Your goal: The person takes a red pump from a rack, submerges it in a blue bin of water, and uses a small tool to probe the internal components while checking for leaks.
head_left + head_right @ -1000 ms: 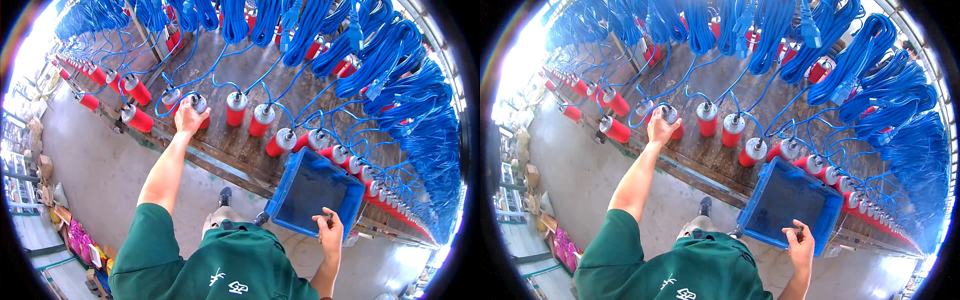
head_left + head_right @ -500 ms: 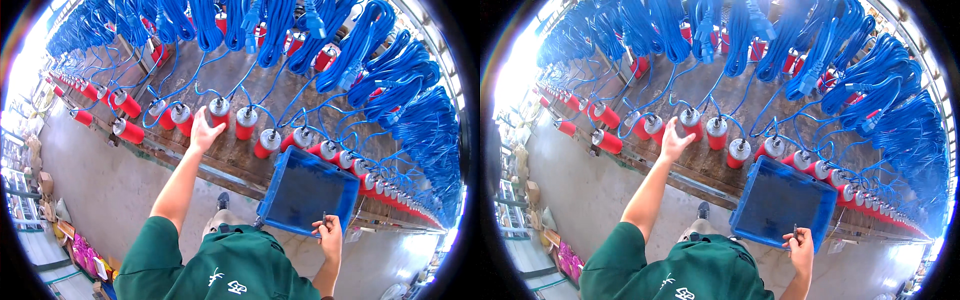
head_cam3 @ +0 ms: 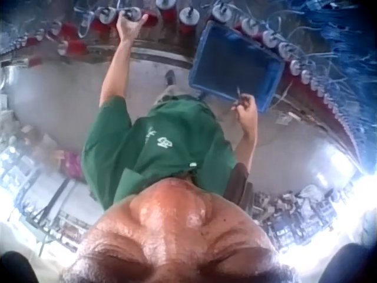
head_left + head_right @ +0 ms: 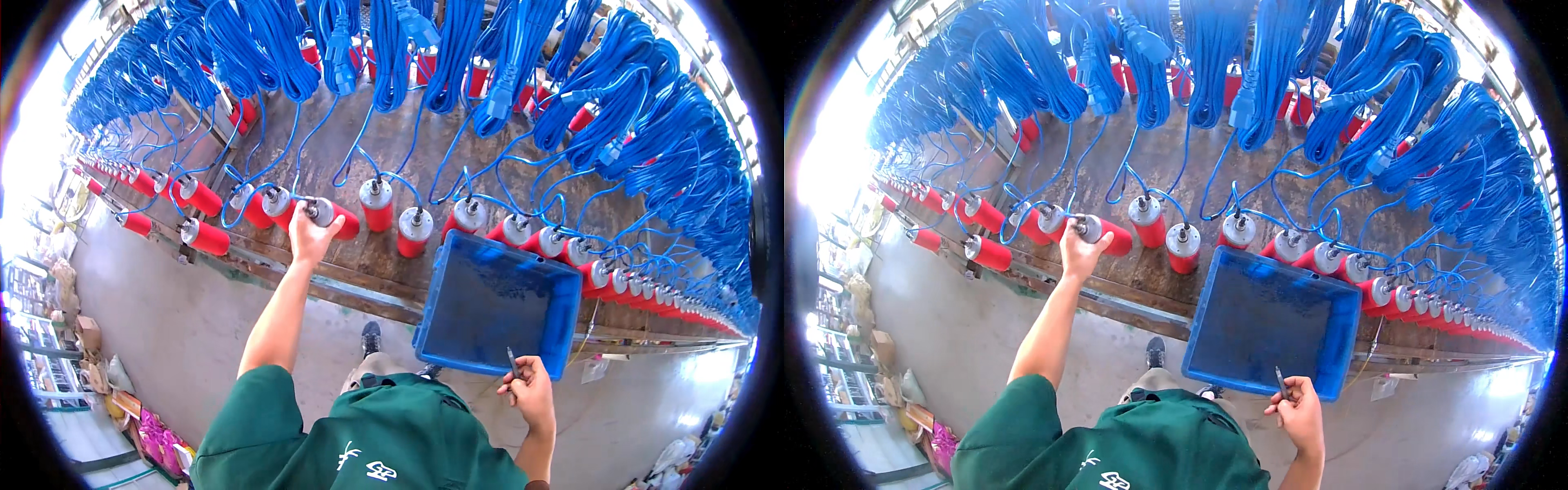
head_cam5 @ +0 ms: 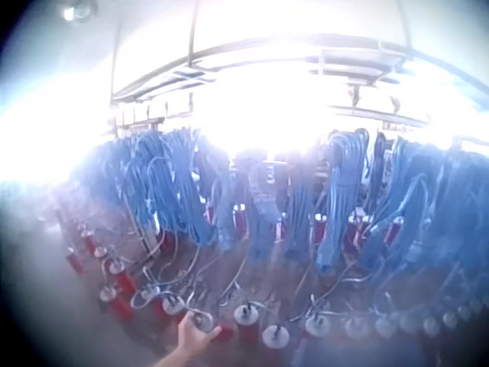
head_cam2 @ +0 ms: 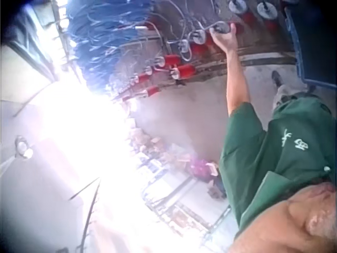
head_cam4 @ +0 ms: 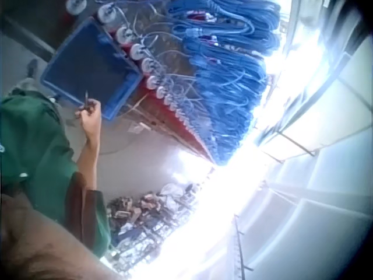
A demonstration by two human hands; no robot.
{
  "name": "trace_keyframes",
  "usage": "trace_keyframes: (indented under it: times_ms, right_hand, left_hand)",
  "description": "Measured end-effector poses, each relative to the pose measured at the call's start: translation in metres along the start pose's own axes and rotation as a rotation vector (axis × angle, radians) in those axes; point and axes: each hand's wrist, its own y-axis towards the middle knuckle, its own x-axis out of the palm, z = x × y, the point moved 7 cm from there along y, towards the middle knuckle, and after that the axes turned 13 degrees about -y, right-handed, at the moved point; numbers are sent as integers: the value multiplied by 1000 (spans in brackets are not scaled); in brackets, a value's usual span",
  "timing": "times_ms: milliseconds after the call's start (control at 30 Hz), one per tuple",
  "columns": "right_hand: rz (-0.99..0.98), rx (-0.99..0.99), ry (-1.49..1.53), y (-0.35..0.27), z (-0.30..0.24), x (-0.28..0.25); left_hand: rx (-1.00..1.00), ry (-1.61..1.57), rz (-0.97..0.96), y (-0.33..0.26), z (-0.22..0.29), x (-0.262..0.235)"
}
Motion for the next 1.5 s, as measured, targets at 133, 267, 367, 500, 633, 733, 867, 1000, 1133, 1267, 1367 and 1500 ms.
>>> trace_keyframes:
  times_ms: [133, 267, 367, 500, 633, 733, 867, 1000, 1133, 1267, 1367, 1500]
  right_hand:
    - [10, -15, 99, -12, -36, -2]
    - [-69, -138, 43, 0, -40, -3]
    - [-55, -129, -82, 6, -40, -9]
    - [-122, -81, -20, 13, -23, -11]
    - [-91, -170, 68, 20, -28, -10]
    - [-92, -231, 197, 32, -25, -10]
    - [-66, -244, 297, 51, -25, -3]
    - [-35, -323, 229, 66, -31, 8]
    - [-8, -401, 210, 77, -38, 18]
    - [-25, -419, 173, 89, -40, 26]
    - [-28, -425, 113, 91, -46, 27]
    - [-16, -521, 20, 89, -57, 21]
  left_hand:
    - [-51, -87, 1, -41, 79, -22]
    - [-369, -691, -8, -89, 100, -28]
    - [-592, -893, -44, -125, 115, 0]
    - [-784, -942, -138, -163, 102, 46]
    - [-840, -858, -182, -176, 75, 72]
    - [-915, -873, -200, -183, 58, 83]
    - [-973, -887, -214, -192, 53, 96]
    - [-1023, -951, -191, -202, 58, 103]
    - [-1016, -951, -233, -201, 58, 104]
    - [-1007, -961, -262, -200, 63, 106]
    - [-1000, -941, -273, -198, 63, 106]
    - [-988, -938, -301, -198, 67, 106]
